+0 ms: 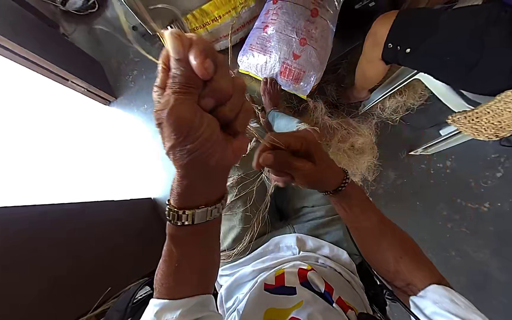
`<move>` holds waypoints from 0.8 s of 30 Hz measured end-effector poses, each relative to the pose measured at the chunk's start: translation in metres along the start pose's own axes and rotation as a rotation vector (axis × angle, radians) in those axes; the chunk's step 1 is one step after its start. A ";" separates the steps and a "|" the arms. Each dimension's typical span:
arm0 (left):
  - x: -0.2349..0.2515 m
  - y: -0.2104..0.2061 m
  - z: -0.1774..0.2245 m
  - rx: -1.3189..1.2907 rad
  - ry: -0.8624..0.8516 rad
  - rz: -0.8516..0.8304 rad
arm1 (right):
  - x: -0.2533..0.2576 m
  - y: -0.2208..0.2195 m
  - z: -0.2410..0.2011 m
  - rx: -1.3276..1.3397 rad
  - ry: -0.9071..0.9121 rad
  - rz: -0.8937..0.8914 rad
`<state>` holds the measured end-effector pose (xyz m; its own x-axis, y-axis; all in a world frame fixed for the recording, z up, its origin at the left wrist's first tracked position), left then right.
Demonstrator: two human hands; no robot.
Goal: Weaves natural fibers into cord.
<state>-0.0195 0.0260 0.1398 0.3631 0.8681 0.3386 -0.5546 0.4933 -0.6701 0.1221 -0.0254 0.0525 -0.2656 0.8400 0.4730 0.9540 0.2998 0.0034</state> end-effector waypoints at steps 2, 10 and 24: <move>0.007 0.021 0.014 0.058 -0.047 0.060 | -0.026 0.026 0.012 0.027 -0.115 -0.069; 0.010 0.134 0.021 0.008 -0.223 0.448 | -0.259 0.180 0.037 0.015 -0.859 0.297; -0.013 0.054 -0.003 0.062 -0.019 0.172 | -0.151 0.137 0.006 -1.071 -0.603 0.430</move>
<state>-0.0523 0.0408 0.0974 0.2453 0.9404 0.2356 -0.6525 0.3399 -0.6773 0.2919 -0.1085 -0.0240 0.3343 0.9312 0.1451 0.5395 -0.3153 0.7807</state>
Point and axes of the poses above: each hand's wrist, its own x-axis towards the middle knuckle, its own y-axis out of the back of the hand, z = x × y, the point moved 1 cm from there along x, towards the middle knuckle, and after that the axes turned 8 degrees about -x, right-handed, at the moved point
